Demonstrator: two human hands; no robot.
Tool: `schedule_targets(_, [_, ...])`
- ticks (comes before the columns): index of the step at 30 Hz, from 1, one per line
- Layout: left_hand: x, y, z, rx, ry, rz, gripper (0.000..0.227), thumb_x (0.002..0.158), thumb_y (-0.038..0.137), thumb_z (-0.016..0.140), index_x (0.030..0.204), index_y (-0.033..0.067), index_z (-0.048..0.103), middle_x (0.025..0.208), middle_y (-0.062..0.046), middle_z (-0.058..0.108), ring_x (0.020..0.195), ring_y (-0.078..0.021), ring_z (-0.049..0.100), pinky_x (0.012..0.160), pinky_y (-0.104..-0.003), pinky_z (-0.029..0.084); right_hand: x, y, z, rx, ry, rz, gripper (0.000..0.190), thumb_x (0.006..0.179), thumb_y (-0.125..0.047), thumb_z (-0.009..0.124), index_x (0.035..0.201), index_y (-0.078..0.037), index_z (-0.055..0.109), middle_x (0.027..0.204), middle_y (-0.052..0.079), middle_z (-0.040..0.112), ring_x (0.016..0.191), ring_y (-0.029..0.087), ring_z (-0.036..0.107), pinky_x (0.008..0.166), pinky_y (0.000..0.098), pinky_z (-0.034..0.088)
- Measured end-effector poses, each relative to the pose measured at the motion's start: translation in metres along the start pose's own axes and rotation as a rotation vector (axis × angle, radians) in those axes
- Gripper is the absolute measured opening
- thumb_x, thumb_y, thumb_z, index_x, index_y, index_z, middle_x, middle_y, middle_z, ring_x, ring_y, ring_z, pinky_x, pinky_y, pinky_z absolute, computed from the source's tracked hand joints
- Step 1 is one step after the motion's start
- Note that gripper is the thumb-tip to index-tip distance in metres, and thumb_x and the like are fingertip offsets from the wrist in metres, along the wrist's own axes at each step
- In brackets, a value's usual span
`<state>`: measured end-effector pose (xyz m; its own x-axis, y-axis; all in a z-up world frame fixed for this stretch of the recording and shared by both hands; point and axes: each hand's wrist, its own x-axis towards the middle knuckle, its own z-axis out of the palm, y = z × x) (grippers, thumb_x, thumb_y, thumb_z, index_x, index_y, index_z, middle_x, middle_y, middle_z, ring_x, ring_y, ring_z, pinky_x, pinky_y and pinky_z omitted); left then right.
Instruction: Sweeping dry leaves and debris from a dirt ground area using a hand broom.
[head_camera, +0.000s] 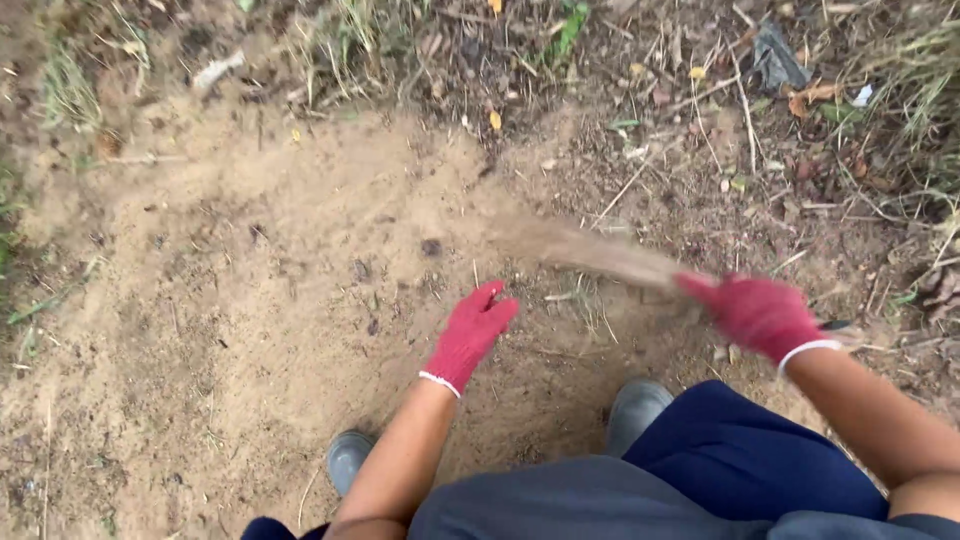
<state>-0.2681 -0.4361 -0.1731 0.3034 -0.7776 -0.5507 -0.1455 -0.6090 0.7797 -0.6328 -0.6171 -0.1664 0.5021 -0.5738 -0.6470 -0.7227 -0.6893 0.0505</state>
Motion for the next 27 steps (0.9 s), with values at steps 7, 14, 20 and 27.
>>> schedule_targets(7, [0.022, -0.019, -0.001, -0.04, -0.005, -0.023, 0.07, 0.087, 0.04, 0.072, 0.145, 0.0038, 0.055, 0.105, -0.008, 0.072, 0.081, -0.0141, 0.068, 0.074, -0.031, 0.056, -0.049, 0.046, -0.037, 0.089, 0.446, 0.461, 0.046, 0.109, -0.035, 0.045, 0.154, -0.027, 0.04, 0.102, 0.022, 0.07, 0.065, 0.039, 0.071, 0.05, 0.0477, 0.057])
schedule_targets(14, [0.047, -0.016, 0.014, -0.027, 0.02, 0.016, 0.067, 0.086, 0.039, 0.073, 0.141, 0.0029, 0.059, 0.103, -0.008, 0.073, 0.076, -0.0141, 0.068, 0.071, -0.031, 0.057, -0.017, 0.092, 0.102, -0.022, 0.099, 0.262, 0.036, 0.106, -0.042, 0.033, 0.142, -0.044, 0.04, 0.109, 0.023, 0.067, 0.063, 0.027, 0.073, 0.054, 0.0409, 0.063])
schedule_targets(20, [0.052, -0.009, 0.026, 0.011, -0.019, -0.008, 0.066, 0.086, 0.037, 0.072, 0.141, 0.0032, 0.058, 0.106, -0.009, 0.073, 0.074, -0.0147, 0.067, 0.07, -0.032, 0.056, -0.029, 0.179, 0.069, 0.262, 0.724, 0.452, 0.047, 0.115, -0.018, 0.041, 0.162, -0.014, 0.042, 0.105, 0.027, 0.07, 0.082, 0.037, 0.072, 0.066, 0.0449, 0.062])
schedule_targets(27, [0.069, -0.022, 0.033, -0.102, -0.031, -0.099, 0.066, 0.085, 0.034, 0.074, 0.142, 0.0046, 0.058, 0.106, -0.007, 0.071, 0.069, -0.0142, 0.064, 0.064, -0.032, 0.054, -0.056, 0.047, -0.123, 0.548, 0.047, 0.729, 0.063, 0.107, -0.057, 0.024, 0.151, -0.021, 0.05, 0.105, 0.019, 0.07, 0.08, 0.033, 0.08, 0.07, 0.0414, 0.061])
